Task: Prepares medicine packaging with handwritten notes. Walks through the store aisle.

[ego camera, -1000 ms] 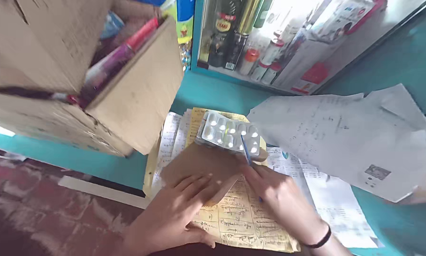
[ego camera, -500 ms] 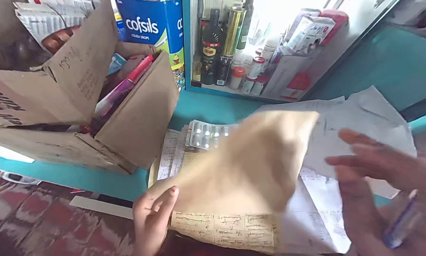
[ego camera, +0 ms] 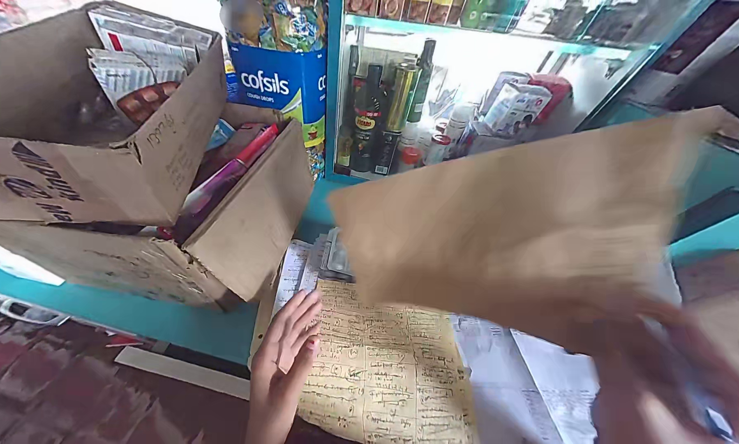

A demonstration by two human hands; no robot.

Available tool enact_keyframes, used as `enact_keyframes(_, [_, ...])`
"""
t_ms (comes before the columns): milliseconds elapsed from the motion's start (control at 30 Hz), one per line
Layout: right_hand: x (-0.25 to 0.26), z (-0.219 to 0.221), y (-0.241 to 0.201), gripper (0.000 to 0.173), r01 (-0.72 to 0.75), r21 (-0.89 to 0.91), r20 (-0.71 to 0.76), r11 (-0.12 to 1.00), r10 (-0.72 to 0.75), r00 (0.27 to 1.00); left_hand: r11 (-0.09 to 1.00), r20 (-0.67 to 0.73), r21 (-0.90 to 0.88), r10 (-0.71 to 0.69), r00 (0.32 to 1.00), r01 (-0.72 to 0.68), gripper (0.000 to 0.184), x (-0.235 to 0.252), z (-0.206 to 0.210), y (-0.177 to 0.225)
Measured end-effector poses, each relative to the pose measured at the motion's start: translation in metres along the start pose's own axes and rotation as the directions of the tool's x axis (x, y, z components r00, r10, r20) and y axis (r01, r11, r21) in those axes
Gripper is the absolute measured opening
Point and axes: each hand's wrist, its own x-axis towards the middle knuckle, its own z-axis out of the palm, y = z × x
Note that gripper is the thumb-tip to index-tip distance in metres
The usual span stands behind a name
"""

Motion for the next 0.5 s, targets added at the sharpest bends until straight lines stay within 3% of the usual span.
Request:
enact_keyframes(67, [-0.001, -0.009, -0.004, 0.015, 0.162, -0.178, -0.156, 0.971, -0.190, 0.969, 0.999, 0.042, 0.010, 0.030, 0.999, -0.031, 0.045, 0.003, -0.001, 0.001])
enact_keyframes(100, [-0.007, -0.010, -0.005, 0.014, 0.231, -0.309, -0.156, 0.923, -0.289, 0.944, 1.000, 0.070, -0.001, 0.031, 0.997, -0.031, 0.041, 0.003, -0.001, 0.002])
enact_keyframes(167, [-0.022, -0.005, -0.014, 0.014, 0.372, -0.499, 0.048, 0.782, -0.404, 0.913, 0.999, 0.168, -0.041, 0.032, 0.985, -0.025, 0.042, 0.002, 0.000, 0.003])
enact_keyframes(233, [-0.040, 0.017, -0.027, 0.015, 0.472, -0.539, 0.246, 0.697, -0.406, 0.880, 0.998, 0.264, -0.063, -0.008, 0.965, 0.025, 0.062, 0.000, 0.001, 0.005])
enact_keyframes(300, [-0.062, 0.038, -0.030, 0.022, 0.490, -0.471, 0.411, 0.733, -0.309, 0.858, 0.997, 0.304, -0.042, -0.049, 0.951, 0.065, 0.076, -0.003, 0.003, 0.007])
enact_keyframes(400, [-0.078, 0.050, -0.023, 0.049, 0.418, -0.239, 0.589, 0.876, -0.212, 0.780, 0.979, 0.271, 0.197, -0.007, 0.962, -0.049, 0.073, -0.005, 0.007, 0.003])
enact_keyframes(500, [-0.074, 0.042, -0.013, 0.042, 0.268, -0.093, 0.524, 0.959, -0.182, 0.832, 0.797, 0.322, 0.548, 0.079, 0.943, -0.254, 0.051, -0.001, 0.006, -0.002])
